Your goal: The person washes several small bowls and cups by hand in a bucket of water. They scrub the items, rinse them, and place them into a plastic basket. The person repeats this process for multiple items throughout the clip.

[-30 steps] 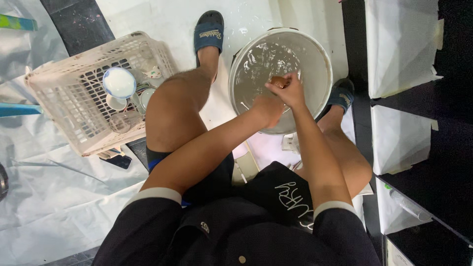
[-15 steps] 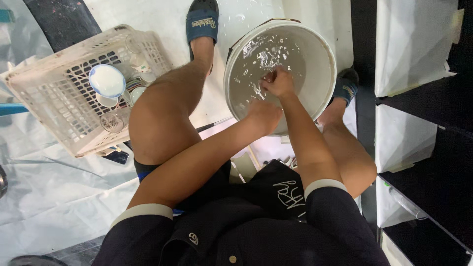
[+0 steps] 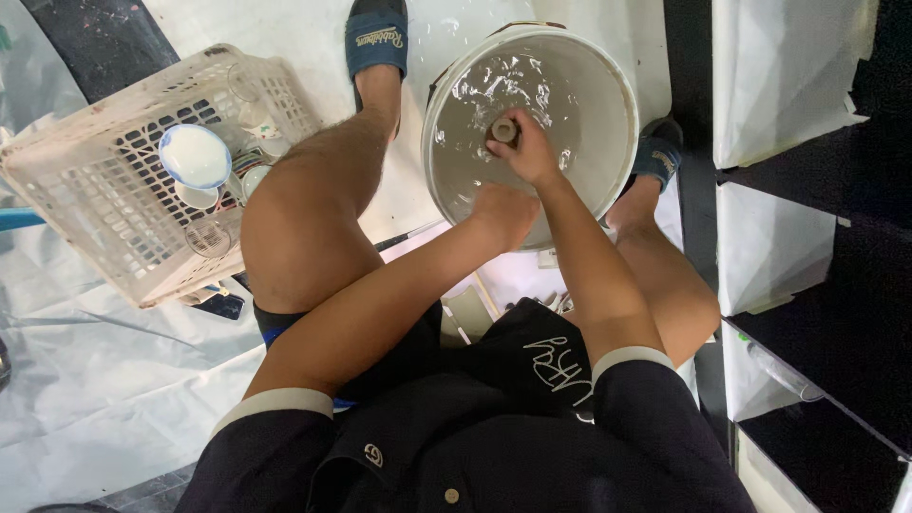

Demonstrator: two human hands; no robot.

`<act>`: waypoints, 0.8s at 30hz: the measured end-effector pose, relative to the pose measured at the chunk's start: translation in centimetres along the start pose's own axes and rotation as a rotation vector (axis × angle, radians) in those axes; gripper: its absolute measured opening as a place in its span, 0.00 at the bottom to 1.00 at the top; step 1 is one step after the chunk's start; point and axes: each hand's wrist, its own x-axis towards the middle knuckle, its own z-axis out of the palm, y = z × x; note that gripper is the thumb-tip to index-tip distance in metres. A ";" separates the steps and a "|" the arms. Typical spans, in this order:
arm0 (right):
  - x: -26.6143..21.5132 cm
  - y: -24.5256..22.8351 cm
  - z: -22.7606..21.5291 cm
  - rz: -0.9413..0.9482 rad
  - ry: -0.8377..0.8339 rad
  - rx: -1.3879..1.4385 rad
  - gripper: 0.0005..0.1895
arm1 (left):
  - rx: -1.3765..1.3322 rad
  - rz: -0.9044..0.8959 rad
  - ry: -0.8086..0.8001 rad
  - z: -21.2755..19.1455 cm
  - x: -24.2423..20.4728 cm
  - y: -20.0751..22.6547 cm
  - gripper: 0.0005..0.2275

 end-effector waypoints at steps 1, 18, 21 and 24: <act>-0.1 -0.9 -0.2 -0.037 0.014 0.046 0.26 | 0.018 0.007 -0.019 0.0 0.0 0.0 0.09; 0.9 1.1 1.5 -0.002 0.136 -0.097 0.26 | 0.051 -0.033 -0.002 0.3 0.4 0.3 0.14; 1.3 3.3 2.3 0.135 0.062 -0.238 0.25 | 0.059 -0.009 -0.035 0.3 0.6 0.0 0.11; 1.0 5.7 3.2 0.167 0.046 -0.207 0.23 | 0.009 -0.019 0.022 0.6 0.5 -0.2 0.08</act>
